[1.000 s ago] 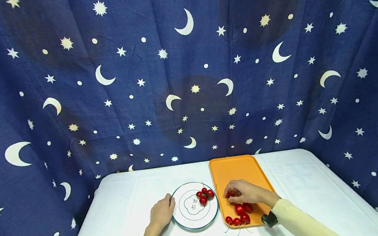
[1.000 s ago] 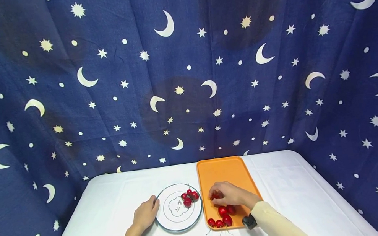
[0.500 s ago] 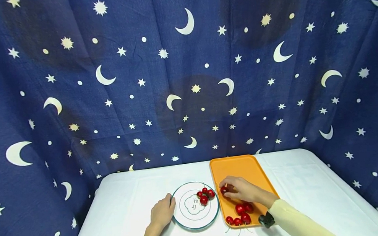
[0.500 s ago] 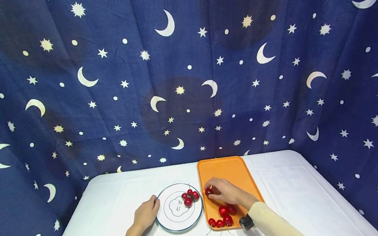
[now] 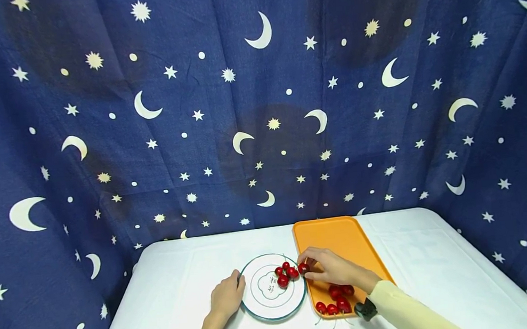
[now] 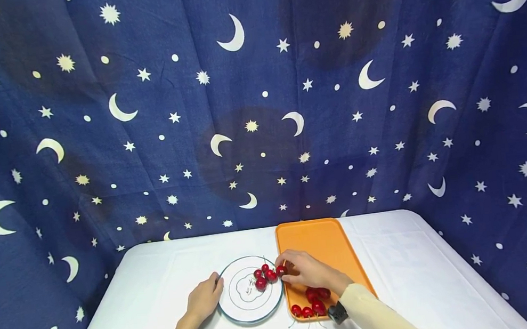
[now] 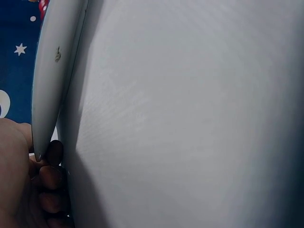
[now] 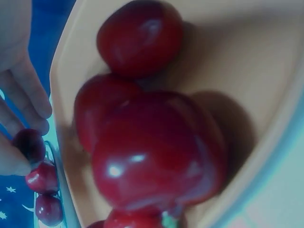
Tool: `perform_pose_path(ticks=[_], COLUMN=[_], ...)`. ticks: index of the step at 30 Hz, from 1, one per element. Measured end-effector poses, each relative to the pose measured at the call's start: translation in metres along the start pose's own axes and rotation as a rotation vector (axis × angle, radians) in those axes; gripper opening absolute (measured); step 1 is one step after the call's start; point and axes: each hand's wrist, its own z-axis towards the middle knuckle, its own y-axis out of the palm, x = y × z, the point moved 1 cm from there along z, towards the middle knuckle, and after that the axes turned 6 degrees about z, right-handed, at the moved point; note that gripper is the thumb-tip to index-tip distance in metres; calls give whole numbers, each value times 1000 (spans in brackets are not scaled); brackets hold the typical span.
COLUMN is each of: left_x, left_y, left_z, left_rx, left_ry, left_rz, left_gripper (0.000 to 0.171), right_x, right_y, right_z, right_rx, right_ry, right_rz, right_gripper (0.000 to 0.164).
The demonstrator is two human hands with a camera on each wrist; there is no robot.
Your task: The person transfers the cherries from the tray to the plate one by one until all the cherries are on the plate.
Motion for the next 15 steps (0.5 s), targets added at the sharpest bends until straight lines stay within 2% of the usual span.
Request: perform_pose_path(ticks=[15], left_x=[0], left_y=[2], left_z=[1], left_rx=[5], left_ry=[8], left_rz=[2], left_gripper=[24], right_x=[-5], right_y=[7], right_z=[2], right_rx=[-1], right_ry=[5], right_rz=[-15], right_gripper=[29])
